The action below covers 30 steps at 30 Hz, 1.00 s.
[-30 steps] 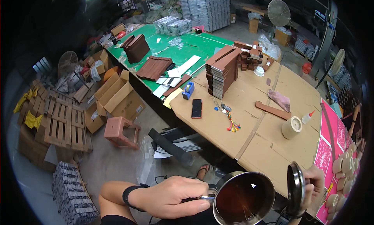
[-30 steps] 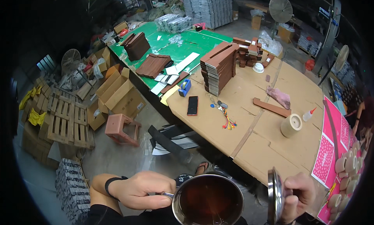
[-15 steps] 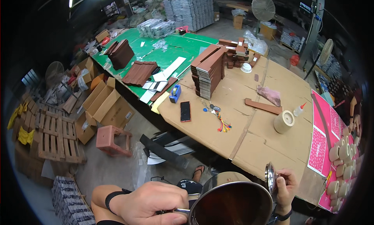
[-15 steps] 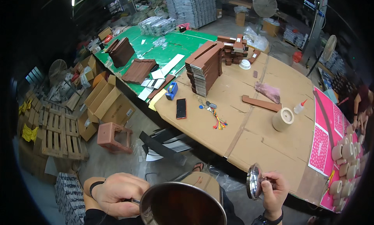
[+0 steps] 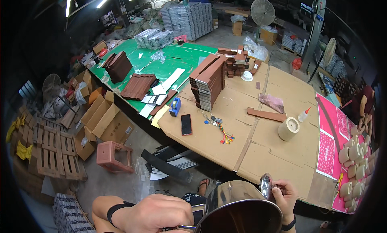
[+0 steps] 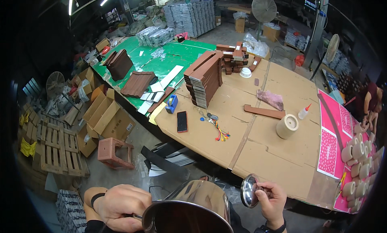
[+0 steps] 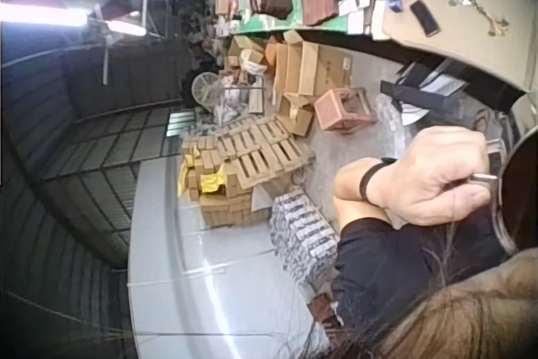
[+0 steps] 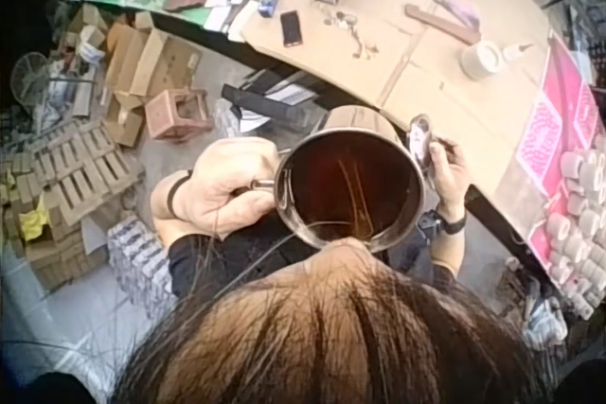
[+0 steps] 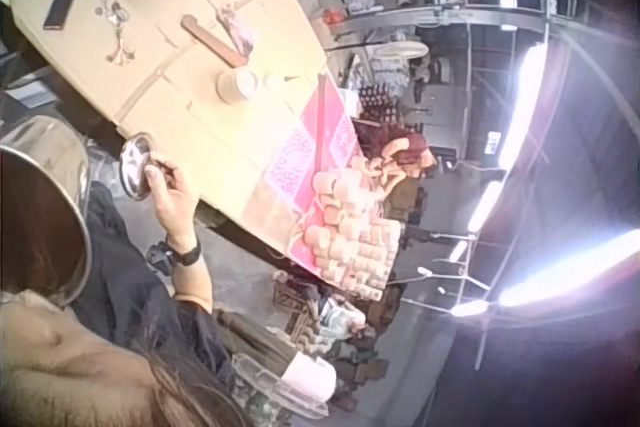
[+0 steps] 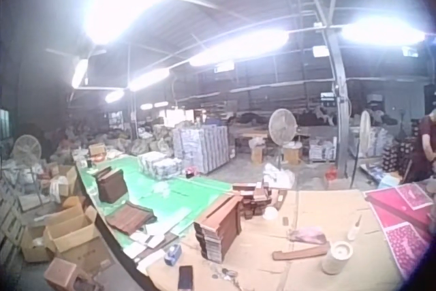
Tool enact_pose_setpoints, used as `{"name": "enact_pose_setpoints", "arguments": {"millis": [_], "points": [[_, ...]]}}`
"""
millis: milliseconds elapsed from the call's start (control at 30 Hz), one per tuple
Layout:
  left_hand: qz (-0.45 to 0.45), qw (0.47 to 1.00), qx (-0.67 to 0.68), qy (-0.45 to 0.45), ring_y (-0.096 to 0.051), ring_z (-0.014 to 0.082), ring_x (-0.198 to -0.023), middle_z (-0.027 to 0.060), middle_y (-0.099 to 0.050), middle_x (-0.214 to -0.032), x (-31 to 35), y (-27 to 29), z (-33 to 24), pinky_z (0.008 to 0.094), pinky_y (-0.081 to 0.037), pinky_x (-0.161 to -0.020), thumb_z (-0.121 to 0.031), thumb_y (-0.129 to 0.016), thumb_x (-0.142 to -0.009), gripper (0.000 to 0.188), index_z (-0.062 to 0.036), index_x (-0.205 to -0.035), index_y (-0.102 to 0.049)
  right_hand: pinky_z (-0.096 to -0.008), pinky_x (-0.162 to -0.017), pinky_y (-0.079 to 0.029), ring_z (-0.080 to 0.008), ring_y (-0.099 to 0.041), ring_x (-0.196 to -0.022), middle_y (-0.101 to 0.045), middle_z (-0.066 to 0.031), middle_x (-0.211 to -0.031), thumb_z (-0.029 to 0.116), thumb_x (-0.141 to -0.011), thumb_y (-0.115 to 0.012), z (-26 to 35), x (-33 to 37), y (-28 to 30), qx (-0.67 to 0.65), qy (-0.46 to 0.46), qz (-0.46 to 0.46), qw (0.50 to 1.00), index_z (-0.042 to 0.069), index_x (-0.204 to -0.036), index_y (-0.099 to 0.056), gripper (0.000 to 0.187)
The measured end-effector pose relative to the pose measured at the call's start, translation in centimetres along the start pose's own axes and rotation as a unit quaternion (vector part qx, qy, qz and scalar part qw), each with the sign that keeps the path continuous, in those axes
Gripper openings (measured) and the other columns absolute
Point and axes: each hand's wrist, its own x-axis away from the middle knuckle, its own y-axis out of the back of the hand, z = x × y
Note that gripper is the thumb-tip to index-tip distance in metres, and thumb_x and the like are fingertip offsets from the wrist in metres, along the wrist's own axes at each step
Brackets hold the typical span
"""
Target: Workers in a manufacturing setting are organizing, assembling, and sanding wooden cylindrical parts on a work table.
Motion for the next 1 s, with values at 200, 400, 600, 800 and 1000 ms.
{"name": "enact_pose_setpoints", "arguments": {"millis": [200, 400, 600, 800, 1000], "points": [[-0.004, 0.999, -0.038, -0.011, -0.052, 0.0294, -0.058, 0.0125, -0.053, -0.069, -0.5, -0.1, -0.1, 0.0360, -0.041, -0.052, -0.014, -0.056, -0.086, 0.018, -0.0015, -0.074, -0.052, -0.0200, -0.066, -0.047, -0.0081, -0.059, -0.073, -0.065, -0.0077, -0.086, 0.004, -0.082, -0.065, -0.2, -0.5, 0.0, 0.019, -0.005, 0.001, 1.000, -0.004, -0.098, -0.060, 0.019], [-0.006, 0.999, -0.044, -0.018, -0.052, 0.0290, -0.057, 0.0123, -0.054, -0.069, -1.3, -0.4, 0.1, 0.0361, -0.041, -0.051, -0.017, -0.055, -0.086, 0.020, -0.0016, -0.073, -0.052, -0.0198, -0.066, -0.047, -0.0076, -0.059, -0.071, -0.065, -0.0067, -0.085, 0.002, -0.082, -0.064, -1.0, -0.9, 0.4, 0.024, -0.020, -0.007, 0.999, -0.005, -0.098, -0.060, 0.017], [0.040, 0.998, -0.056, -0.003, -0.052, 0.0284, -0.059, 0.0141, -0.057, -0.074, -1.6, -0.1, 0.4, 0.0354, -0.040, -0.051, -0.013, -0.057, -0.087, 0.016, 0.0032, -0.083, -0.058, -0.0190, -0.065, -0.047, -0.0066, -0.058, -0.070, -0.064, -0.0061, -0.084, 0.001, -0.082, -0.065, -1.2, -1.0, 0.8, -0.013, -0.026, -0.011, 1.000, -0.004, -0.099, -0.060, 0.018], [0.011, 0.996, -0.073, -0.050, -0.053, 0.0279, -0.056, 0.0120, -0.055, -0.070, -2.9, -0.5, 0.6, 0.0353, -0.042, -0.050, -0.017, -0.056, -0.086, 0.019, -0.0012, -0.075, -0.053, -0.0188, -0.064, -0.046, -0.0064, -0.056, -0.069, -0.064, -0.0051, -0.083, 0.003, -0.083, -0.066, -1.9, -0.8, 1.6, 0.010, -0.025, -0.015, 1.000, -0.004, -0.098, -0.060, 0.018], [0.024, 0.996, -0.070, -0.056, -0.053, 0.0275, -0.056, 0.0116, -0.056, -0.071, -3.4, -0.6, 0.7, 0.0352, -0.042, -0.050, -0.015, -0.057, -0.085, 0.016, -0.0013, -0.076, -0.054, -0.0192, -0.064, -0.047, -0.0070, -0.057, -0.069, -0.064, -0.0055, -0.084, 0.002, -0.083, -0.065, -2.2, -0.5, 1.9, -0.002, -0.023, -0.027, 0.999, -0.004, -0.098, -0.059, 0.018]]}}
